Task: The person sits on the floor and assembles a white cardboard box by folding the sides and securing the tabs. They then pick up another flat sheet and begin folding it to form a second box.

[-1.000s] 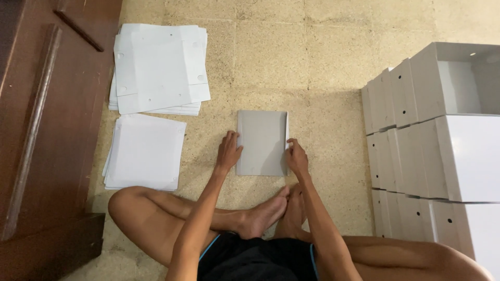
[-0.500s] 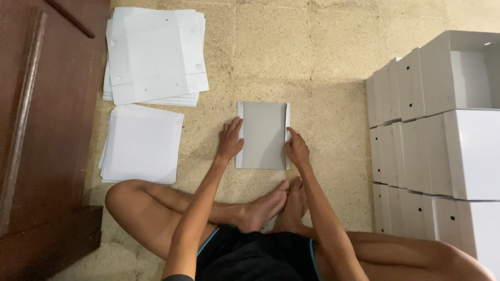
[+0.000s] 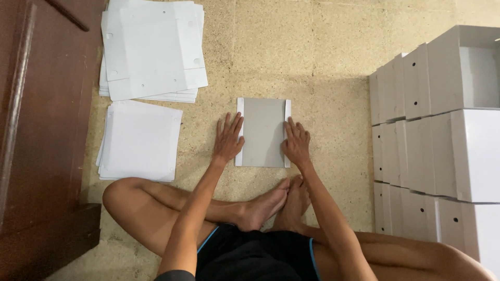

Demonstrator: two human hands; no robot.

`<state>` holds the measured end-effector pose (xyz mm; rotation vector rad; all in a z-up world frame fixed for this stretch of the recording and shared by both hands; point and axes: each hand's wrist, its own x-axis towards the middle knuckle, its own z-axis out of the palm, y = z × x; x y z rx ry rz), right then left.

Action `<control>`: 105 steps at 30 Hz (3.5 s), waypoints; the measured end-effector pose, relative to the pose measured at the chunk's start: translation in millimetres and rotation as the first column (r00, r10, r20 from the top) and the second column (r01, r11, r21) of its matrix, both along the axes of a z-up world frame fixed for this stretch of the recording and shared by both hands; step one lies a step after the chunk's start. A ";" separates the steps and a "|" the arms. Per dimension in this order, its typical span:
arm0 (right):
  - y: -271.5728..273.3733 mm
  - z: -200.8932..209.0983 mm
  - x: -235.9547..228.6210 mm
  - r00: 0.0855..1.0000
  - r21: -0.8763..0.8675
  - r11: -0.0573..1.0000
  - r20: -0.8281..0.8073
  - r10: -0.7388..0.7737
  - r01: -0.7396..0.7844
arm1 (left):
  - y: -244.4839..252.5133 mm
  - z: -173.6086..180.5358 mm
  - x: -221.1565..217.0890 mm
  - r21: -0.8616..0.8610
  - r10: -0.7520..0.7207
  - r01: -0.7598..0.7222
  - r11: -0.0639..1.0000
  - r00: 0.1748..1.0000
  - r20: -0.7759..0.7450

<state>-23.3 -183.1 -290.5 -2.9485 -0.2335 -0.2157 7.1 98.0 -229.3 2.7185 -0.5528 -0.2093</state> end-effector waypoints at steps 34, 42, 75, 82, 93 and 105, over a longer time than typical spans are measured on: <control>27.4 50.2 -15.3 0.982 -0.075 0.994 -0.165 -0.091 0.079 | -20.3 7.6 -12.5 0.110 0.135 -0.140 0.984 0.990 0.050; 30.6 58.5 -16.8 0.981 -0.062 0.994 -0.168 -0.095 0.086 | -21.1 8.8 -12.4 0.138 0.138 -0.144 0.980 0.989 0.047; 36.4 54.5 11.2 0.981 -0.018 0.995 -0.165 -0.103 0.102 | -37.0 11.1 -3.5 0.018 0.237 -0.238 0.971 0.971 0.046; 34.2 50.3 12.3 0.986 -0.004 0.995 -0.135 -0.099 0.100 | -37.6 4.7 -3.7 0.035 0.236 -0.240 0.970 0.968 0.089; 8.0 27.6 27.2 0.908 0.270 0.951 -0.419 -0.025 0.150 | -27.6 -7.2 1.1 -0.155 0.227 -0.221 0.963 0.974 0.024; -46.6 53.0 34.0 0.887 0.798 0.435 -0.462 -0.005 0.418 | 26.0 25.6 -40.8 -0.392 0.004 -0.087 0.916 0.978 -0.207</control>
